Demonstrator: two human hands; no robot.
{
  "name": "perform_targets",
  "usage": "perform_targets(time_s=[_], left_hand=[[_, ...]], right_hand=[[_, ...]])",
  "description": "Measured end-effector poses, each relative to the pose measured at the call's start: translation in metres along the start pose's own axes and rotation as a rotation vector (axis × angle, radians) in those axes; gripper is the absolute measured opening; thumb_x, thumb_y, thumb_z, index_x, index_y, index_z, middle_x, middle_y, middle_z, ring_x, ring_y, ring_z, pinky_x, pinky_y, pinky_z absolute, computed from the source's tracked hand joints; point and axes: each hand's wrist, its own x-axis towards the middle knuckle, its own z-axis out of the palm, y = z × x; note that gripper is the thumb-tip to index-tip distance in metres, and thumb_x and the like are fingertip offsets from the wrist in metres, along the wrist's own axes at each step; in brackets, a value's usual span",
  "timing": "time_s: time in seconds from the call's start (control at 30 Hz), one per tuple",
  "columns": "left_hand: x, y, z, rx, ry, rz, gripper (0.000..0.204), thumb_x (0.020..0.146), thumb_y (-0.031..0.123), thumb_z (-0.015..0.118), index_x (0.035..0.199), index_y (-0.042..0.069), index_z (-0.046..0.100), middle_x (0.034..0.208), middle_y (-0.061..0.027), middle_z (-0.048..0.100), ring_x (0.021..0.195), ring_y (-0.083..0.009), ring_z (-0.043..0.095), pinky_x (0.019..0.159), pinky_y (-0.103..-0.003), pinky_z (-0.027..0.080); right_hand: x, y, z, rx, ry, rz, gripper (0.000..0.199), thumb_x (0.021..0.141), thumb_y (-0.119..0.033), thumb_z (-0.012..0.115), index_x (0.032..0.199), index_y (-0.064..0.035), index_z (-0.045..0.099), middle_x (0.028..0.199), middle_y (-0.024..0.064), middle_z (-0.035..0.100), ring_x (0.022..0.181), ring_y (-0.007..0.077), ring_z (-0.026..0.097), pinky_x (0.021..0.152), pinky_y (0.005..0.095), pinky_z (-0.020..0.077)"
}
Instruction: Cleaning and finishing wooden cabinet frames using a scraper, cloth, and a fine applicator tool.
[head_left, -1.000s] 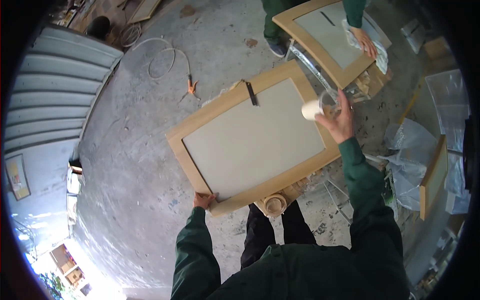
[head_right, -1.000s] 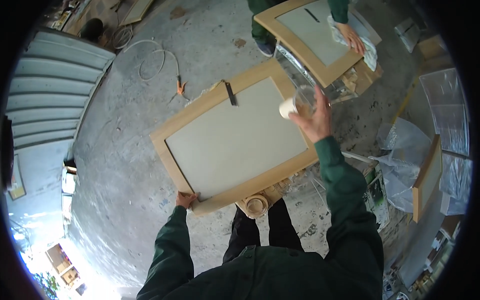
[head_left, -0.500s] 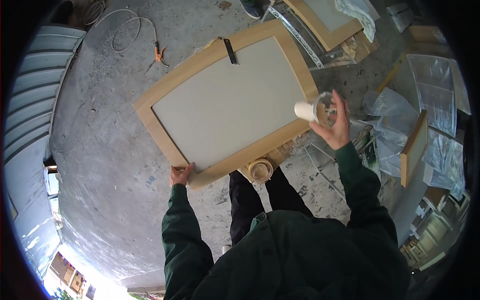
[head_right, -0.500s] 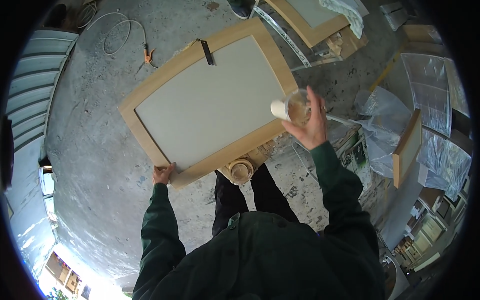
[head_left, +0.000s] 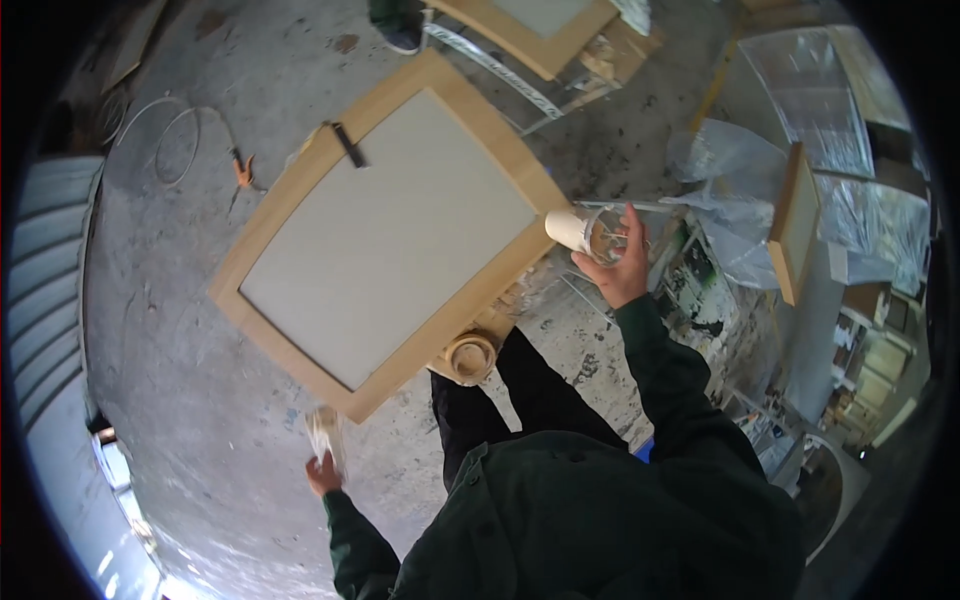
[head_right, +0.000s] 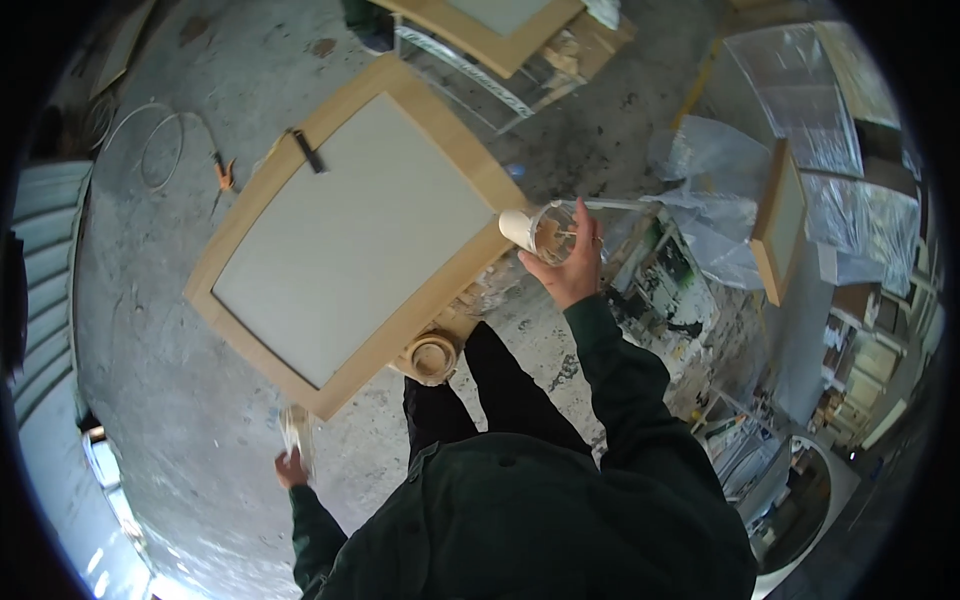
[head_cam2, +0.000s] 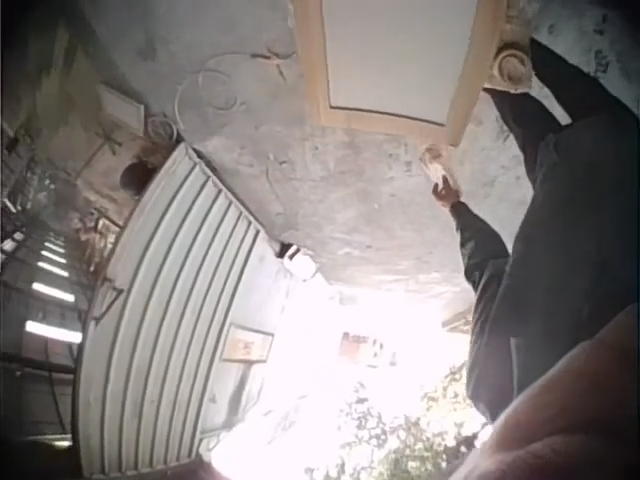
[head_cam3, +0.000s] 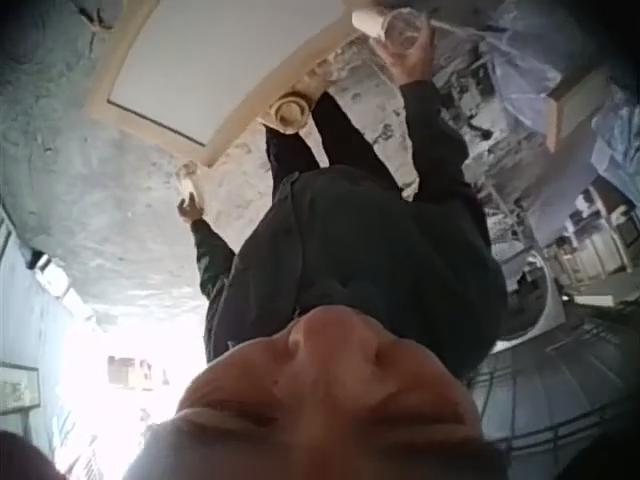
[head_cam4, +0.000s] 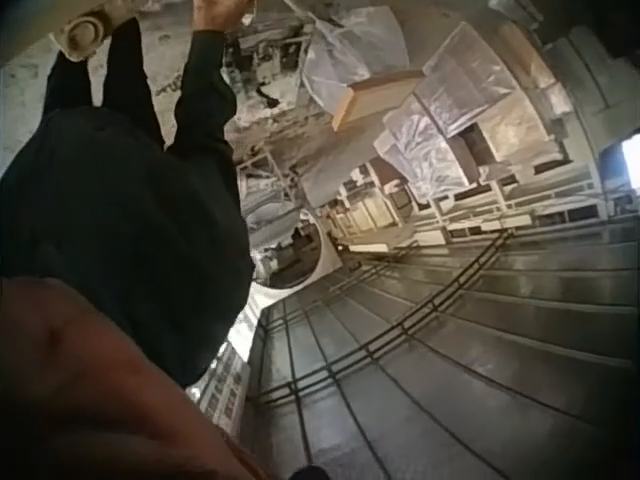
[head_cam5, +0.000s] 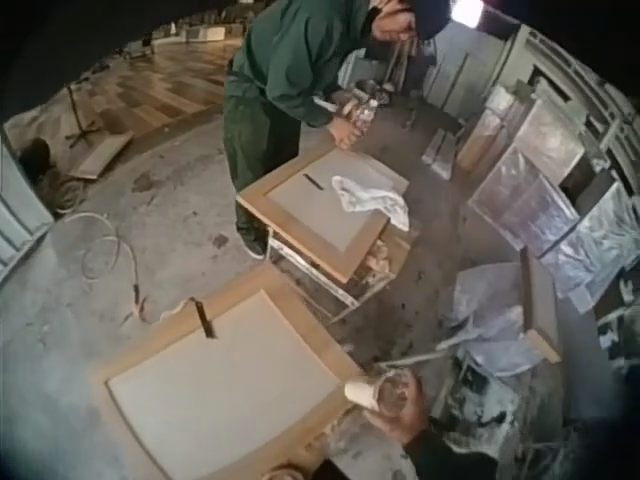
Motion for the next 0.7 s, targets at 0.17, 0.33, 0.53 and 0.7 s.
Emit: perform_targets(time_s=[0.17,0.33,0.53,0.7], left_hand=[[-0.079,-0.056,-0.014,-0.035,0.004,-0.044,0.055,0.069,0.038,0.075,0.105,0.001,0.059,0.098,-0.0191,0.062,0.088,-0.0296,0.059,0.077,-0.039,0.048],[-0.133,-0.028,-0.016,-0.271,-0.075,-0.178,0.048,0.073,0.032,0.076,0.106,0.003,0.057,0.086,-0.0087,0.061,0.072,-0.0176,0.054,0.056,-0.030,0.044],[-0.161,0.019,-0.034,-0.330,-0.061,-0.051,0.039,0.077,0.030,0.072,0.106,0.007,0.058,0.073,0.0008,0.055,0.051,-0.0070,0.042,0.040,-0.022,0.030],[-0.182,0.050,-0.053,-0.431,0.055,0.068,0.036,0.079,0.026,0.070,0.107,0.006,0.058,0.072,0.0028,0.053,0.049,-0.0055,0.039,0.041,-0.021,0.027]], right_hand=[[0.016,0.093,-0.039,-0.083,0.286,0.155,0.100,0.057,-0.033,0.082,0.136,-0.0015,0.031,0.121,0.0176,0.041,0.103,0.0285,0.048,0.083,0.0398,0.0444],[0.036,0.233,-0.114,-0.294,0.566,0.494,0.111,0.051,-0.044,0.083,0.137,-0.0009,0.028,0.123,0.0259,0.042,0.114,0.0386,0.042,0.095,0.0449,0.0373],[0.047,0.311,-0.141,-0.302,0.471,0.734,0.121,0.048,-0.053,0.083,0.140,-0.0044,0.022,0.136,0.0313,0.028,0.129,0.0425,0.026,0.104,0.0473,0.0281],[0.043,0.330,-0.122,-0.294,0.407,0.683,0.122,0.050,-0.061,0.079,0.141,-0.0040,0.020,0.140,0.0280,0.026,0.133,0.0405,0.020,0.107,0.0473,0.0226]])
